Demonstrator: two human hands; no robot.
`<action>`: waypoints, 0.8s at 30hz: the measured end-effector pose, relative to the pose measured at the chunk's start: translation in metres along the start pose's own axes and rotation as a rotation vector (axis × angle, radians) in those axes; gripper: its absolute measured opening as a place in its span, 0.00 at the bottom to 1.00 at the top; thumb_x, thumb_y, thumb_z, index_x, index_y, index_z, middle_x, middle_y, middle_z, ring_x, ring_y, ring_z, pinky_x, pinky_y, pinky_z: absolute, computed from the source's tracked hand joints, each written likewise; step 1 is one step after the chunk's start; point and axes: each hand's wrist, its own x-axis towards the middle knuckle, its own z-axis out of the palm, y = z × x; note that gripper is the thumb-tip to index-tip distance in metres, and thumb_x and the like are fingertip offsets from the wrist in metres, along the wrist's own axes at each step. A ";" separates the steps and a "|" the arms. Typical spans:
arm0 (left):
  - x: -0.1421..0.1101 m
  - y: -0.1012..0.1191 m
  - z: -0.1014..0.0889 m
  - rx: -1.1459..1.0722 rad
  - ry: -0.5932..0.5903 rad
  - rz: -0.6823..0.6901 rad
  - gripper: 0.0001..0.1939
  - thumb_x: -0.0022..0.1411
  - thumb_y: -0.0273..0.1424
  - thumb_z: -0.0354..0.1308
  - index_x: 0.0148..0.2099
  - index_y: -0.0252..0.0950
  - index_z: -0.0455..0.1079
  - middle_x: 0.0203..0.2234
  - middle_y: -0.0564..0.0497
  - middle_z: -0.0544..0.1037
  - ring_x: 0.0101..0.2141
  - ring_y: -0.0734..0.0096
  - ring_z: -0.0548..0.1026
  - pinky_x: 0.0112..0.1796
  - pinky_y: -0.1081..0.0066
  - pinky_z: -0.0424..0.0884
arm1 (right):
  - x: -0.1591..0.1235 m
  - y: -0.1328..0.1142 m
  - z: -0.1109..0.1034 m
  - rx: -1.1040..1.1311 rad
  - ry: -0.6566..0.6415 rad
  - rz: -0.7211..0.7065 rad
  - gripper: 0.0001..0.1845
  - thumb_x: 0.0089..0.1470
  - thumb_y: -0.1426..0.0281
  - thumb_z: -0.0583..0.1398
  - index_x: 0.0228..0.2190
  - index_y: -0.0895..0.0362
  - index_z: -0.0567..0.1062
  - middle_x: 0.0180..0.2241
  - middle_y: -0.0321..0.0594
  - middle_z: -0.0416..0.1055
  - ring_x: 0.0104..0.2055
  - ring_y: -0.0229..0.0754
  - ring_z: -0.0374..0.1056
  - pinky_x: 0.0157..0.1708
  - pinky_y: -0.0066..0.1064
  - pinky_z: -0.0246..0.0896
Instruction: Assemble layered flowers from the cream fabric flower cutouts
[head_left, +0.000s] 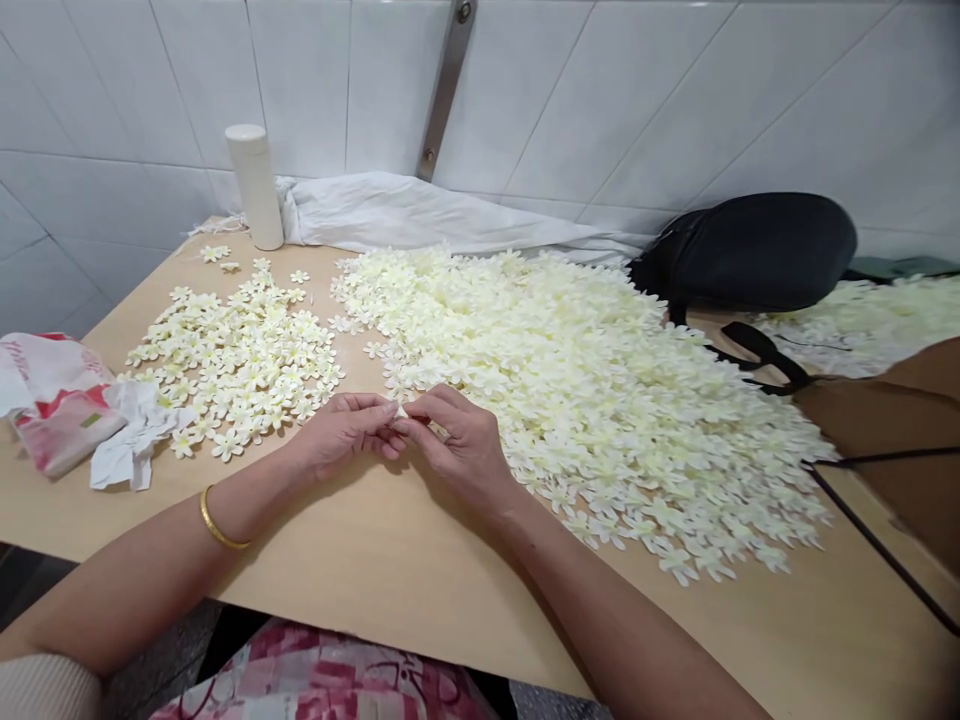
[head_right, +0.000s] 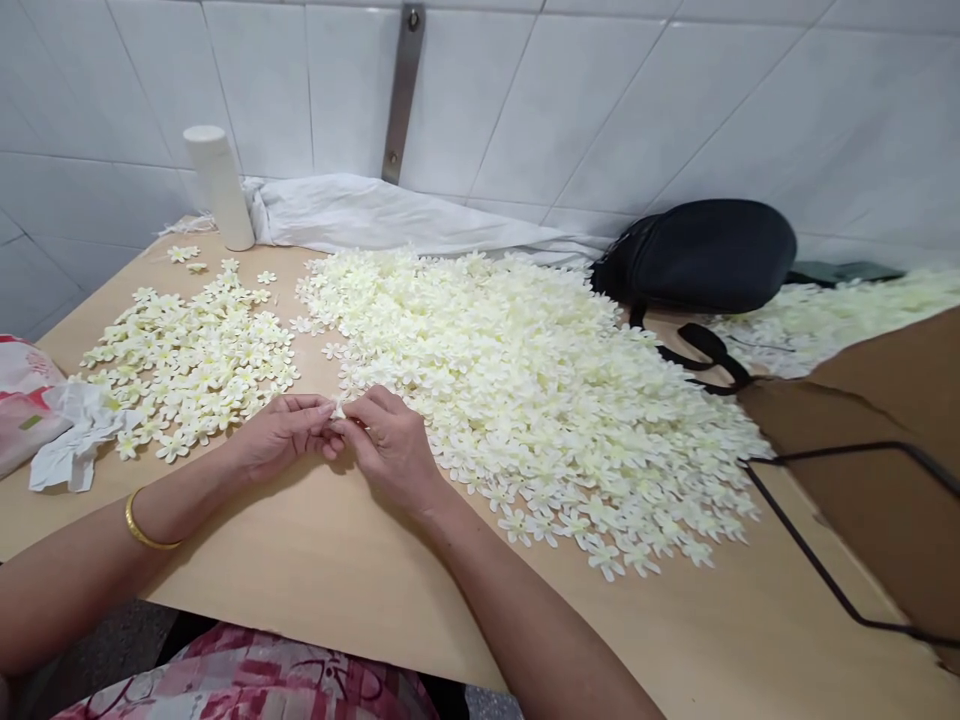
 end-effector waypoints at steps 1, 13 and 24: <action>0.000 0.000 0.000 0.004 0.010 -0.002 0.13 0.47 0.34 0.66 0.29 0.27 0.72 0.21 0.48 0.75 0.22 0.77 0.73 0.26 0.76 0.70 | 0.000 0.001 0.000 0.002 -0.015 -0.011 0.09 0.54 0.70 0.56 0.25 0.54 0.74 0.24 0.37 0.66 0.27 0.37 0.64 0.29 0.30 0.60; 0.002 0.005 0.002 -0.032 0.107 -0.051 0.10 0.52 0.31 0.63 0.28 0.26 0.71 0.20 0.47 0.75 0.23 0.75 0.75 0.27 0.77 0.72 | -0.003 0.012 -0.003 -0.249 -0.155 -0.240 0.16 0.52 0.80 0.49 0.35 0.57 0.73 0.29 0.43 0.71 0.32 0.41 0.66 0.32 0.31 0.61; 0.001 0.004 0.001 0.012 0.070 -0.046 0.08 0.46 0.27 0.66 0.28 0.26 0.72 0.21 0.47 0.76 0.23 0.76 0.74 0.27 0.78 0.71 | -0.002 0.012 0.006 -0.314 -0.040 -0.195 0.10 0.54 0.78 0.49 0.29 0.59 0.69 0.27 0.43 0.67 0.29 0.40 0.61 0.30 0.30 0.58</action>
